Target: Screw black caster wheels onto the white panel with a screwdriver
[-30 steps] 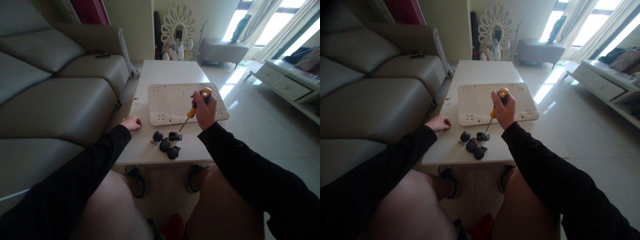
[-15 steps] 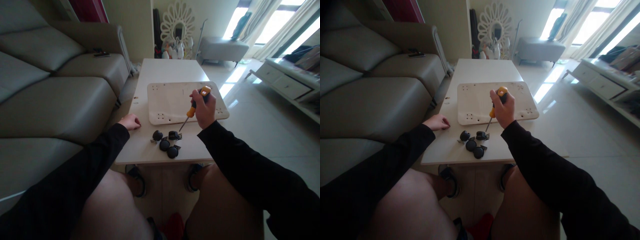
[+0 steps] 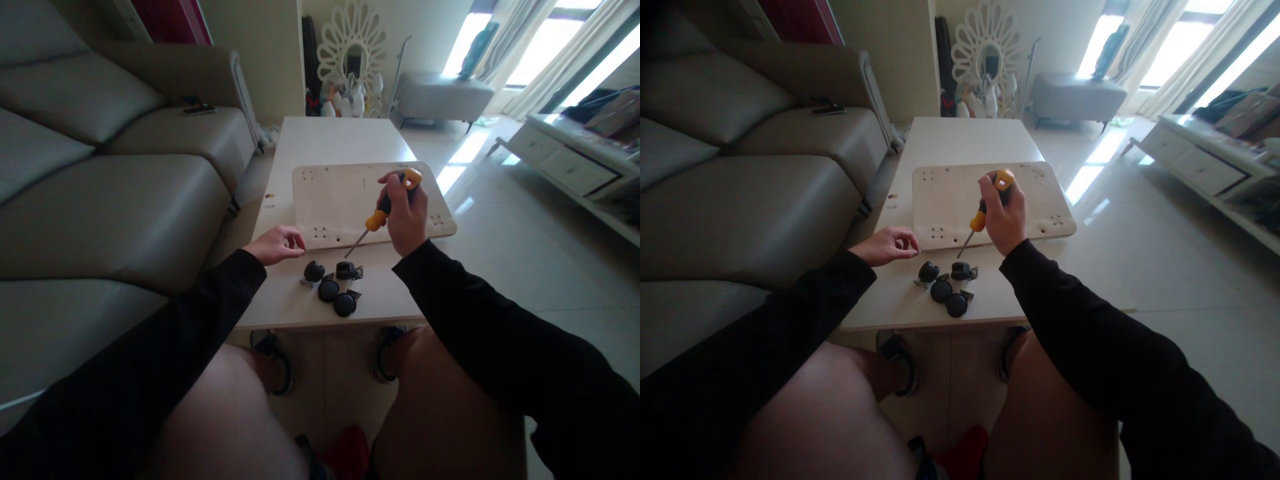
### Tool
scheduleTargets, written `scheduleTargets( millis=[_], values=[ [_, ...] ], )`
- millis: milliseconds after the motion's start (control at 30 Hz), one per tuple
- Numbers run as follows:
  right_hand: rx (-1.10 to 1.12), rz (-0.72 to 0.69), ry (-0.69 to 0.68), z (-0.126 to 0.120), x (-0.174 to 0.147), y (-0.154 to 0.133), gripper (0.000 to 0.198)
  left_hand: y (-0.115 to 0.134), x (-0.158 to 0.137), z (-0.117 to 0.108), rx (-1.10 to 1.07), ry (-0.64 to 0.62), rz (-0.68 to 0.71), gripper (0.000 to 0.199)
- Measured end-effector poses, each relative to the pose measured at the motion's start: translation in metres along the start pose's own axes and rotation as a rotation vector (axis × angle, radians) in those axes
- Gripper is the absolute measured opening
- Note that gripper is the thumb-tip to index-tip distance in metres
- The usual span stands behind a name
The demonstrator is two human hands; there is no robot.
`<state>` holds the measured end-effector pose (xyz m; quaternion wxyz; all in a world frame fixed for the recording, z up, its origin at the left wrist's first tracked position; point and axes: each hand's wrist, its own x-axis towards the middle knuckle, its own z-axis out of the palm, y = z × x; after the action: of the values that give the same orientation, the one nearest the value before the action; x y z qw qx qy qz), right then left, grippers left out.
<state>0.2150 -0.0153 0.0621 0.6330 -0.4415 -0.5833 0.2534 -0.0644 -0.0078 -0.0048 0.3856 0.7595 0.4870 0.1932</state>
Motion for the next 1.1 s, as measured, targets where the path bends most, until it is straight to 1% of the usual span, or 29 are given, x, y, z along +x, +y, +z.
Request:
scheduleTargets(
  millis=[133,333,433,533,733,1100],
  values=[
    [0.053,-0.021,0.014,0.001,-0.002,-0.002,0.049,0.007,0.005,0.011,-0.021,-0.033,0.067,0.015],
    [0.064,0.042,-0.058,0.004,-0.008,-0.009,0.038,0.014,0.010,0.019,-0.033,-0.090,0.092,0.011],
    [0.105,0.070,-0.114,0.006,-0.011,-0.012,0.037,0.017,0.012,0.022,-0.051,-0.089,0.100,0.010],
    [0.121,0.079,-0.140,0.008,-0.013,-0.012,0.038,0.019,0.014,0.024,-0.060,-0.082,0.128,0.009],
    [0.150,0.014,-0.128,0.008,-0.010,-0.004,0.046,0.022,0.018,0.029,-0.058,-0.087,0.161,0.007],
    [0.193,-0.011,-0.100,0.005,-0.007,-0.003,0.041,0.023,0.021,0.032,-0.067,-0.099,0.139,0.005]
  ],
)
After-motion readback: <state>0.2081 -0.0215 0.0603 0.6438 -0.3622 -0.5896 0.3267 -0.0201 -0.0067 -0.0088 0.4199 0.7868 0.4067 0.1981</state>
